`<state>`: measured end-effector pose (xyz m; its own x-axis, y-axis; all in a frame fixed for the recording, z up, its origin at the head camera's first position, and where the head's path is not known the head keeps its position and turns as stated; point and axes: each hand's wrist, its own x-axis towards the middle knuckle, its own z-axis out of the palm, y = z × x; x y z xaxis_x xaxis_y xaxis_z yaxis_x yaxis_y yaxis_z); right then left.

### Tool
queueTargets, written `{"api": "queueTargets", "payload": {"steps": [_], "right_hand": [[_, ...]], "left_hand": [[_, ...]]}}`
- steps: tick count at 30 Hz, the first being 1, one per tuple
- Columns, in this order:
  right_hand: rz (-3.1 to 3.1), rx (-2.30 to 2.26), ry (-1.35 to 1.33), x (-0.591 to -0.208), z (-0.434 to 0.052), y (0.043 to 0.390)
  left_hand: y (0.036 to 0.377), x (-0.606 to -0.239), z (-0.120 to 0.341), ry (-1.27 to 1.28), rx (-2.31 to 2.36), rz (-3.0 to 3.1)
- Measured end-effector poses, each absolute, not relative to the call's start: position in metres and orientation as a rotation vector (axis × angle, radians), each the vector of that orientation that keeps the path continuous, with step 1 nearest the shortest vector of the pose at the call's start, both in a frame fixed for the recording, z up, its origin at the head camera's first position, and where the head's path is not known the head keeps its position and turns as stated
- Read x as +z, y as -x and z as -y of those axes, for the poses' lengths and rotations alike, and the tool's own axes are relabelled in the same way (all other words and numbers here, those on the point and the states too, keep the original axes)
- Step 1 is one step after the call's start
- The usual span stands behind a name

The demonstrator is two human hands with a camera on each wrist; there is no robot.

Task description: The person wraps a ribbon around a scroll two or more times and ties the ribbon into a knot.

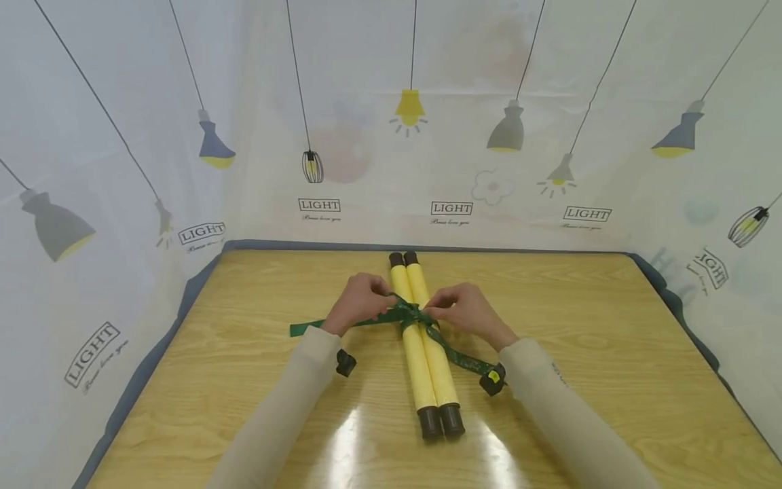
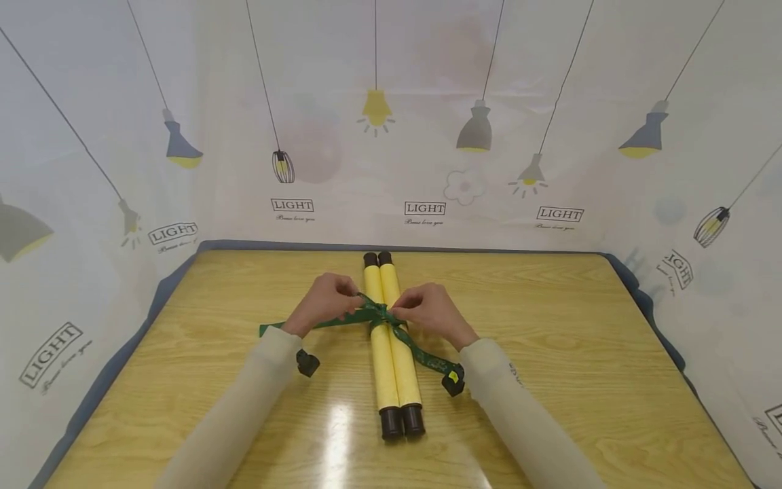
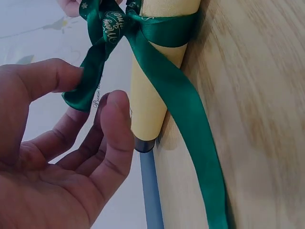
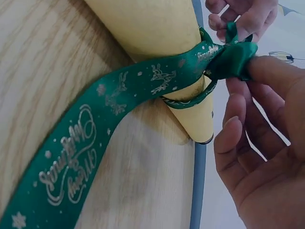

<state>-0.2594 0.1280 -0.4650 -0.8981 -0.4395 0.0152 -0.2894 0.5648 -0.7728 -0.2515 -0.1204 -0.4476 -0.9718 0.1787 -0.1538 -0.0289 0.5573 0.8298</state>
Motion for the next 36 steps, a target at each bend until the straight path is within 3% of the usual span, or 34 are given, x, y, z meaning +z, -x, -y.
{"api": "queueTargets", "payload": {"steps": [13, 36], "right_hand": [[-2.696, -1.149, 0.598, -0.467, -0.139, 0.261], [-2.719, -1.287, 0.414, -0.477, -0.183, 0.261]], "left_hand": [[0.251, -0.444, 0.129, -0.238, 1.284, -2.595], [0.243, -0.460, 0.151, -0.011, 1.502, -2.554]]}}
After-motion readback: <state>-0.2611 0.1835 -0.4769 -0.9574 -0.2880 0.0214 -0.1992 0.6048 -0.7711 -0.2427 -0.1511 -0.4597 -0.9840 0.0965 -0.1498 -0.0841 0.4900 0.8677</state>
